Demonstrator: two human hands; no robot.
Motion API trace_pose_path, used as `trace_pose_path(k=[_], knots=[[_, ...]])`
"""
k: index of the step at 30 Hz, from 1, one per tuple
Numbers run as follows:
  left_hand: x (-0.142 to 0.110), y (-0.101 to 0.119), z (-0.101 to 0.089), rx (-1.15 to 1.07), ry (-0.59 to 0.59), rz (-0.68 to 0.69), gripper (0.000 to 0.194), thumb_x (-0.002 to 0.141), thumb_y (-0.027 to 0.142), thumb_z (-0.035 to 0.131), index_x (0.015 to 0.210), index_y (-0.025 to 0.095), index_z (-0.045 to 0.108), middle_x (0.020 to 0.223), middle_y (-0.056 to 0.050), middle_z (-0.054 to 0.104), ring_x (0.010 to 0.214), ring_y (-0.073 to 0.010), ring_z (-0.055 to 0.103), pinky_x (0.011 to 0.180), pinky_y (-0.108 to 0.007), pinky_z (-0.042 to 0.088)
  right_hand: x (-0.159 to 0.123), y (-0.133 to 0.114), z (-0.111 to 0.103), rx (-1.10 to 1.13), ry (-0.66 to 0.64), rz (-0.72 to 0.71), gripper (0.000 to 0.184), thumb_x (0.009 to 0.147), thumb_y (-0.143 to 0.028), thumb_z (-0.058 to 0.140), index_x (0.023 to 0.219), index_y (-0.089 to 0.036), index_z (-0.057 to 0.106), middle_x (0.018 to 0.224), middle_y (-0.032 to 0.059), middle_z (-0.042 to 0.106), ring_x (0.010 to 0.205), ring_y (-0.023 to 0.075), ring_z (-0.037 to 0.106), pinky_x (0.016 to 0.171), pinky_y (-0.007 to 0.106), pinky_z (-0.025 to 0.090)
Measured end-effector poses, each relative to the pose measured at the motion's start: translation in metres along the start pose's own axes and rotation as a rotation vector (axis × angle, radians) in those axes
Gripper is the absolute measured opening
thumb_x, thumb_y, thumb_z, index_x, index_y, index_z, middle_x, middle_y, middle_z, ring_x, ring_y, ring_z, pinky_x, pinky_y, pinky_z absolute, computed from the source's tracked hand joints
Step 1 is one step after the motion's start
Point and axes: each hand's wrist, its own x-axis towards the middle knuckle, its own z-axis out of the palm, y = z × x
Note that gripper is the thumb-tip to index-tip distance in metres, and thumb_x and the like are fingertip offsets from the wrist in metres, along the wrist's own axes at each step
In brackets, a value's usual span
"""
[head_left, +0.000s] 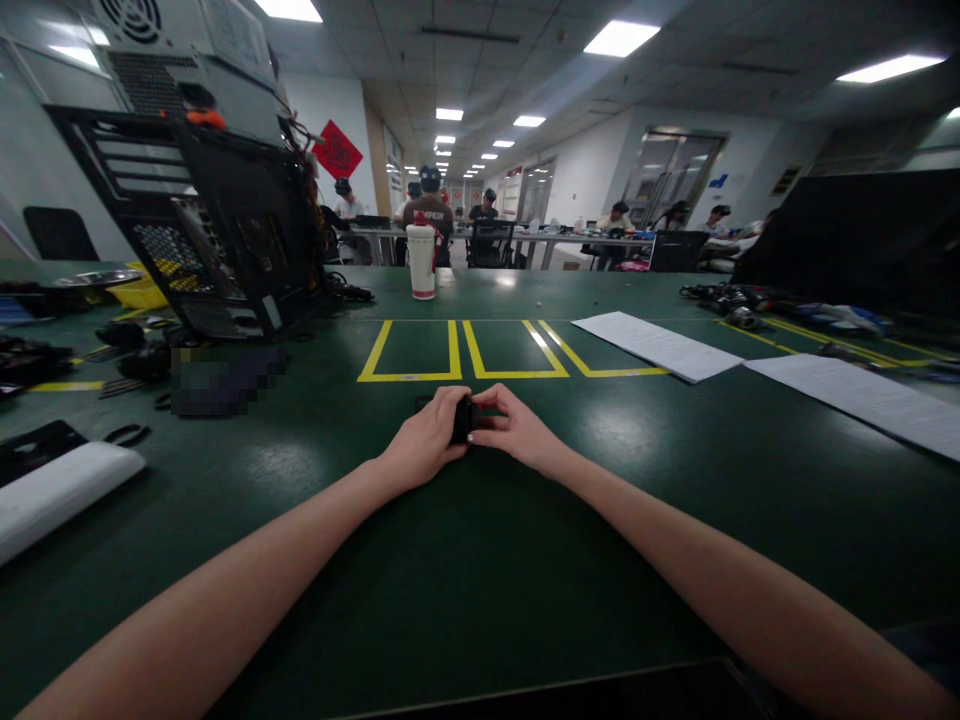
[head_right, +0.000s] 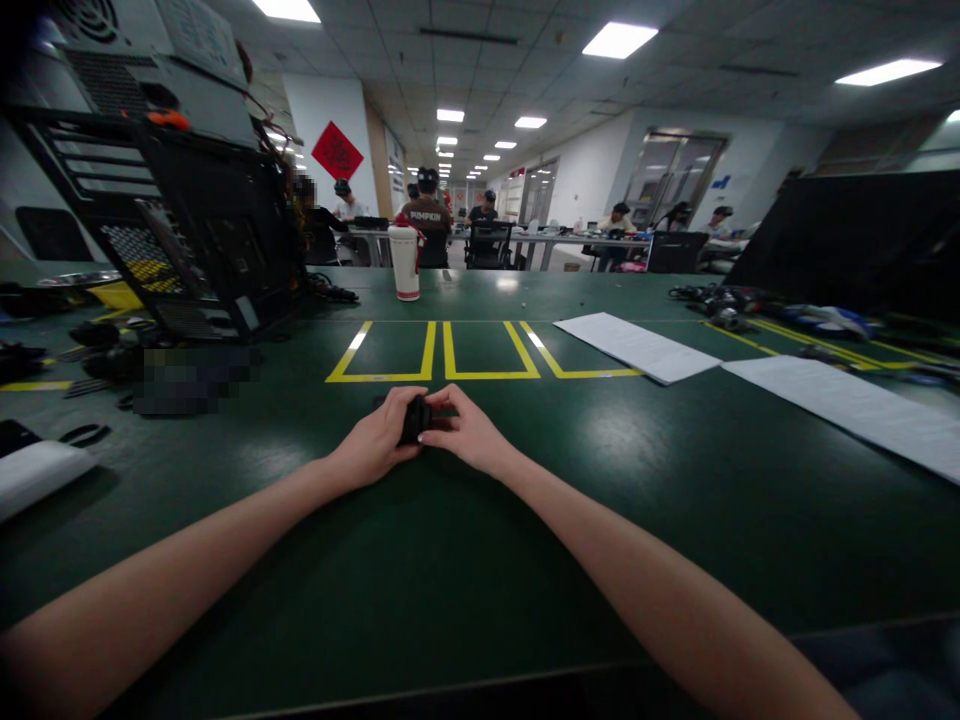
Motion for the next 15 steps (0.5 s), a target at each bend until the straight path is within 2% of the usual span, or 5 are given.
trace_pose_path(k=[6, 12, 15], knots=[[0.0011, 0.0011, 0.0001, 0.005, 0.018, 0.017, 0.058, 0.070, 0.018, 0.056, 0.119, 0.021, 0.023, 0.117, -0.008, 0.038, 0.102, -0.0236, 0.047, 0.082, -0.040, 0.044, 0.0007, -0.0013, 0.0022, 0.009, 0.035, 0.002, 0.022, 0.068, -0.023, 0.061, 0.087, -0.020, 0.049, 0.092, -0.0006, 0.053, 0.090, 0.0144, 0.056, 0.086, 0.037, 0.046], [0.0004, 0.0013, -0.0009, 0.007, 0.004, 0.009, 0.060, 0.069, 0.016, 0.057, 0.119, 0.021, 0.024, 0.117, -0.008, 0.037, 0.102, -0.0237, 0.048, 0.081, -0.040, 0.045, 0.0005, -0.0004, 0.0001, -0.029, 0.026, 0.028, 0.038, 0.066, -0.018, 0.063, 0.100, -0.020, 0.048, 0.107, 0.0034, 0.050, 0.102, 0.0174, 0.052, 0.094, 0.040, 0.040], [0.0005, 0.0015, -0.0014, 0.007, -0.004, 0.003, 0.062, 0.068, 0.014, 0.058, 0.119, 0.021, 0.023, 0.118, -0.009, 0.037, 0.103, -0.0241, 0.047, 0.082, -0.040, 0.044, 0.0005, 0.0017, -0.0006, -0.004, -0.010, 0.023, 0.038, 0.064, -0.016, 0.064, 0.097, -0.020, 0.048, 0.104, 0.0022, 0.050, 0.100, 0.0170, 0.052, 0.093, 0.040, 0.040]])
